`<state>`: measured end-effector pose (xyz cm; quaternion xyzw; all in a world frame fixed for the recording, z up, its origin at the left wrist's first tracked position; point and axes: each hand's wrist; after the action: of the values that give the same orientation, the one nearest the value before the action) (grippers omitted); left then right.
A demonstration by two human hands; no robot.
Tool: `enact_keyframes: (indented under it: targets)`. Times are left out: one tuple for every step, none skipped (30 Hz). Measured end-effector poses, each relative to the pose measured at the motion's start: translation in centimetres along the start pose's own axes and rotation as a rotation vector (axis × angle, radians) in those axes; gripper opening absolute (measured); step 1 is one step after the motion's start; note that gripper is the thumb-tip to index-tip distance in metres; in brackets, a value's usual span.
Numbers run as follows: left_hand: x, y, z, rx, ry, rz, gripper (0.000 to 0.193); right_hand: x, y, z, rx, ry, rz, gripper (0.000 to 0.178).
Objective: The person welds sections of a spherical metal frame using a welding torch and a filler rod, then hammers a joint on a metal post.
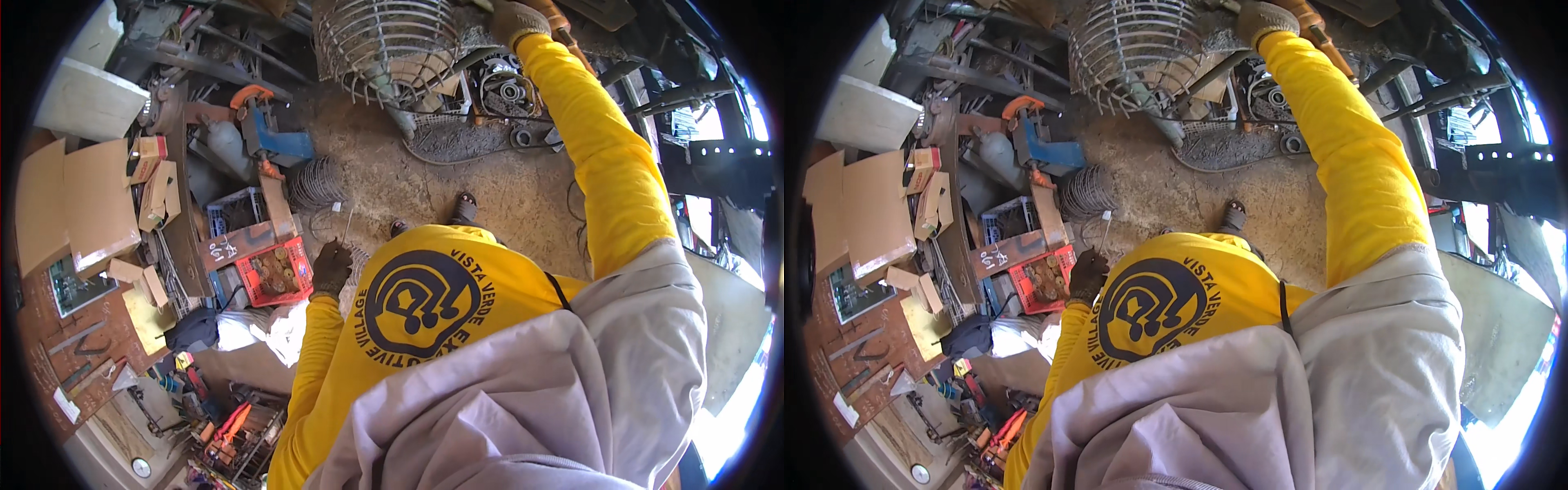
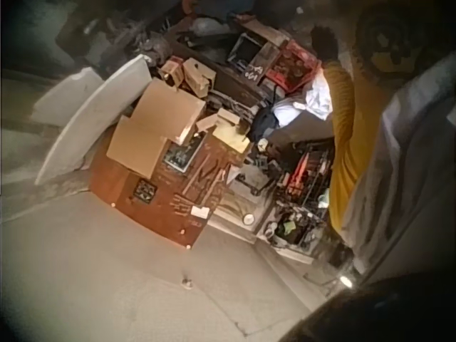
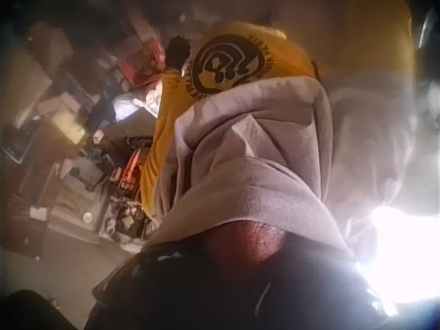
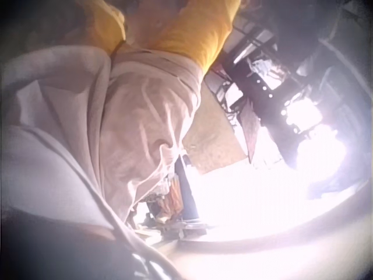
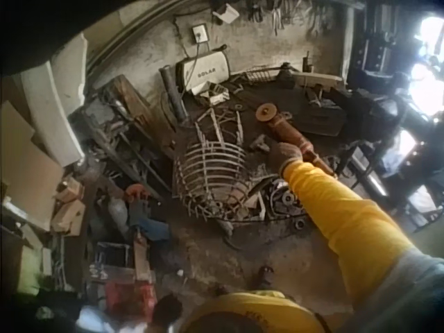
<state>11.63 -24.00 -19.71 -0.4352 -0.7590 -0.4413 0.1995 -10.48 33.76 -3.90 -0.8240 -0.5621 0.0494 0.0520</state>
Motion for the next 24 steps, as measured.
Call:
enact_keyframes:
  targets:
    - [-0.2,0.1,-0.1,-0.002,0.005,0.002,0.024,-0.1,0.0,1.2,0.041,-0.054,0.006,0.054]
    - [-1.1,0.4,-0.8,0.011,-0.011,0.045,0.024,-1.3,0.8,0.9,0.036,0.007,0.007,0.049]
    - [-0.8,0.3,-0.5,-0.004,-0.016,0.109,0.023,-1.1,1.2,-0.9,0.019,-0.023,0.010,0.048]
    - [-0.4,0.0,-0.3,0.013,0.006,0.061,0.024,-0.9,1.5,-2.0,0.003,-0.051,0.016,0.047]
    - [0.6,0.4,-0.6,0.055,0.017,0.002,0.024,-0.9,1.1,-0.3,-0.037,0.159,-0.129,0.047]
    - [2.1,0.0,-1.0,0.085,0.096,0.020,0.023,-0.3,0.5,0.9,-0.071,0.388,-0.262,0.046]
    - [3.4,-0.7,-1.3,0.111,0.173,0.040,0.023,0.6,0.4,2.3,-0.109,0.616,-0.392,0.046]
    - [4.6,-0.9,-2.1,0.152,0.248,0.050,0.023,0.6,1.3,3.5,0.081,0.389,-0.293,0.045]
    - [7.4,-1.2,-2.5,0.154,0.211,0.163,0.022,1.4,2.5,4.2,0.267,0.179,-0.174,0.044]
    - [10.5,-1.5,-3.2,0.156,0.171,0.276,0.022,1.8,3.9,4.6,0.449,-0.034,-0.050,0.044]
    - [12.3,-2.0,-4.6,0.166,0.254,0.350,0.021,-2.3,8.2,-0.1,0.527,-0.520,0.125,0.042]
    - [15.2,-3.4,-4.3,0.116,0.350,0.451,0.020,-1.6,10.2,-0.2,0.601,-0.630,0.116,0.042]
    - [18.4,-4.4,-3.8,0.132,0.340,0.496,0.020,-1.1,12.2,1.2,0.673,-0.740,0.104,0.042]
    - [21.5,-5.4,-3.3,0.145,0.329,0.541,0.020,-1.0,14.5,2.6,0.746,-0.847,0.093,0.043]
    - [24.1,-6.8,-3.0,0.121,0.306,0.622,0.021,-1.7,17.2,3.8,0.630,-0.819,0.203,0.044]
    - [26.7,-8.3,-2.7,0.093,0.281,0.705,0.022,-2.8,20.2,4.9,0.514,-0.796,0.319,0.045]
    - [29.2,-9.6,-2.4,0.054,0.277,0.857,0.022,-4.5,23.2,6.4,0.448,-0.877,0.426,0.042]
    - [31.6,-10.7,-2.0,0.016,0.276,1.008,0.022,-6.4,25.8,7.4,0.382,-0.964,0.530,0.039]
    - [34.1,-11.5,-1.4,0.009,0.198,1.109,0.026,-8.3,28.3,7.8,0.395,-0.932,0.525,0.039]
    - [36.5,-12.1,-0.7,0.001,0.124,1.209,0.029,-10.2,30.6,7.8,0.403,-0.897,0.519,0.038]
    - [38.6,-12.9,0.2,-0.016,0.114,1.316,0.029,-12.2,32.3,7.8,0.406,-0.866,0.507,0.038]
    - [40.6,-13.4,1.2,-0.031,0.111,1.419,0.030,-13.9,33.6,7.6,0.400,-0.847,0.516,0.039]
    - [42.7,-13.5,2.3,-0.033,0.034,1.562,0.029,-15.6,34.4,7.5,0.393,-0.829,0.521,0.040]
    - [44.9,-13.3,1.8,0.010,-0.064,1.706,0.029,-17.8,34.4,7.3,0.385,-0.842,0.493,0.041]
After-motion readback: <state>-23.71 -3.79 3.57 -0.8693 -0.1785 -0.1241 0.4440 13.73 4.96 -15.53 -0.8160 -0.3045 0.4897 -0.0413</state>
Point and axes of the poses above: each hand's wrist, its own y-axis away from the middle knuckle, its own z-axis out of the palm, x = y × z, and after that the axes turned 15 degrees about x, right-handed
